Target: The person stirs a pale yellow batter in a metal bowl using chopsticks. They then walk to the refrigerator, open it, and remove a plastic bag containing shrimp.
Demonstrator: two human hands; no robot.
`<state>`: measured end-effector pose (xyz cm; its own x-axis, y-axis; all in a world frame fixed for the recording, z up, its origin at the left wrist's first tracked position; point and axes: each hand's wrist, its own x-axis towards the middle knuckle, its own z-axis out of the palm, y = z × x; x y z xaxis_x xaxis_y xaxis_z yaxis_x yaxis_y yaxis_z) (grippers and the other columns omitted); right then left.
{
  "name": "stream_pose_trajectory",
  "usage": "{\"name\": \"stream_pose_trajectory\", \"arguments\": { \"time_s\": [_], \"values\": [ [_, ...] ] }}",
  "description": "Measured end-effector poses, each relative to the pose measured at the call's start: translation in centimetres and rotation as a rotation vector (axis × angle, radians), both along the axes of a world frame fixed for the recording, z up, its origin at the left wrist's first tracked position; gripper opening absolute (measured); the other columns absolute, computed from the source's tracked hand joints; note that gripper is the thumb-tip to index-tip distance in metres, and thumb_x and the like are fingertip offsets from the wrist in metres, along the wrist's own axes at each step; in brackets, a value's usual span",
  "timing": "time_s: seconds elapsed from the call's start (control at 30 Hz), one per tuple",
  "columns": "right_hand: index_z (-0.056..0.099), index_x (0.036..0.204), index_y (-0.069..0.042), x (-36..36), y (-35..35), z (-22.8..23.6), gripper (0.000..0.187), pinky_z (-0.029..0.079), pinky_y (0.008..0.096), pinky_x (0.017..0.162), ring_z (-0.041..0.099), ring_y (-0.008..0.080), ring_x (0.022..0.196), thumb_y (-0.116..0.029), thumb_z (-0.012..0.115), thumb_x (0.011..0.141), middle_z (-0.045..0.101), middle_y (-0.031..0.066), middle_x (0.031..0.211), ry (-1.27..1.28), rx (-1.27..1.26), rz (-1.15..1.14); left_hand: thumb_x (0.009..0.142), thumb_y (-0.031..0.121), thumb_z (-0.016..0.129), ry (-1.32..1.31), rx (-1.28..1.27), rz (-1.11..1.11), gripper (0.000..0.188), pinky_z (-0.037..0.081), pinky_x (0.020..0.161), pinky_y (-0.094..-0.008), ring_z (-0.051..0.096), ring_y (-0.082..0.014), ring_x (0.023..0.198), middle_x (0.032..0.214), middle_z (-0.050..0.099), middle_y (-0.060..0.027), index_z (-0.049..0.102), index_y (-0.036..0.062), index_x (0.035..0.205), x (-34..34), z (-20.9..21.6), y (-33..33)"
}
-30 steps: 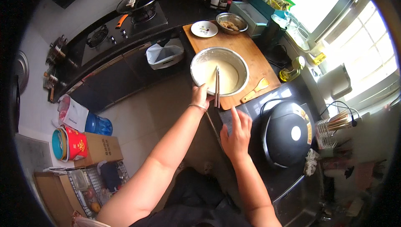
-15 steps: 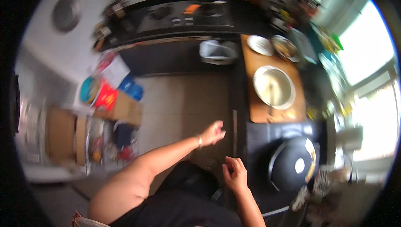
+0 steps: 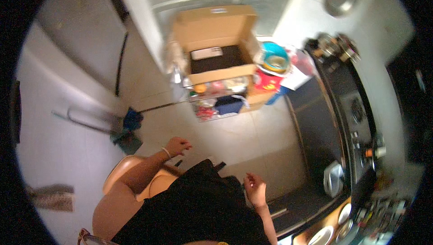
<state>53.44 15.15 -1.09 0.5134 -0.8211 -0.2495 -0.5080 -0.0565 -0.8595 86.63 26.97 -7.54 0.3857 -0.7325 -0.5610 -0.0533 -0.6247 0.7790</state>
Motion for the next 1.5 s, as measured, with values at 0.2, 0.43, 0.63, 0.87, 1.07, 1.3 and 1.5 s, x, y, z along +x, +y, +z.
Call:
{"name": "stream_pose_trajectory", "arguments": {
  "time_s": [0.2,0.43,0.63,0.87,1.07,1.3,1.5],
  "values": [
    [0.058,0.099,-0.002,19.3,-3.5,-1.0,0.021,0.046,0.0273,0.066,0.056,0.0154,0.072,-0.013,0.060,0.080,0.059,0.0093,0.083,-0.005,0.032,0.676,0.075,0.022,0.067,-0.116,-0.191,0.405,0.024,0.045,0.048,-0.0252,0.056,-0.0110,0.053,0.061,0.059,-0.0058,0.062,-0.0009,0.074,2.4,0.8,4.3],
    [0.056,0.097,-0.003,39.8,0.5,0.8,0.025,0.046,0.0356,0.068,0.058,0.0268,0.077,-0.021,0.057,0.081,0.056,0.0143,0.087,-0.022,-0.029,1.399,0.085,0.025,0.055,0.078,-0.308,1.199,0.028,0.045,0.053,-0.0233,0.055,-0.0115,0.057,0.068,0.059,-0.0069,0.059,0.0012,0.071,8.6,4.0,13.0],
    [0.057,0.093,-0.001,55.3,2.5,-1.3,0.023,0.046,0.0377,0.066,0.057,0.0298,0.075,-0.020,0.055,0.081,0.059,0.0169,0.083,-0.029,-0.103,1.582,0.090,0.026,0.046,0.207,-0.515,1.342,0.029,0.050,0.057,-0.0293,0.059,-0.0168,0.060,0.081,0.059,-0.0106,0.057,-0.0008,0.088,21.5,3.3,13.7],
    [0.057,0.095,-0.001,71.7,3.4,-0.1,0.025,0.046,0.0340,0.067,0.058,0.0259,0.075,-0.022,0.057,0.081,0.059,0.0157,0.084,-0.022,-0.094,1.476,0.088,0.027,0.049,0.285,-0.441,1.394,0.028,0.053,0.059,-0.0300,0.060,-0.0180,0.063,0.086,0.056,-0.0109,0.054,0.0014,0.098,37.6,2.9,17.1],
    [0.056,0.095,0.000,81.0,3.0,1.6,0.027,0.046,0.0368,0.070,0.057,0.0298,0.083,-0.024,0.055,0.081,0.058,0.0170,0.088,0.027,-0.072,1.453,0.086,0.028,0.051,0.333,-0.380,1.485,0.027,0.053,0.053,-0.0312,0.059,-0.0175,0.060,0.081,0.056,-0.0104,0.054,0.0028,0.095,46.8,0.1,20.5],
    [0.059,0.096,-0.001,91.2,0.2,0.3,0.024,0.047,0.0316,0.063,0.058,0.0223,0.067,-0.019,0.058,0.081,0.060,0.0138,0.082,-0.021,-0.159,1.125,0.085,0.025,0.054,0.419,-0.309,1.223,0.025,0.052,0.051,-0.0315,0.058,-0.0187,0.057,0.078,0.056,-0.0112,0.053,0.0018,0.094,64.5,-2.6,18.9],
    [0.059,0.095,-0.001,97.8,-4.8,1.1,0.027,0.048,0.0339,0.068,0.060,0.0246,0.074,-0.024,0.059,0.081,0.061,0.0158,0.084,-0.048,-0.210,0.902,0.085,0.027,0.054,0.293,-0.347,0.822,0.032,0.053,0.058,-0.0335,0.059,-0.0203,0.064,0.089,0.055,-0.0134,0.050,0.0002,0.104,80.3,1.4,8.1]
  ]
}}
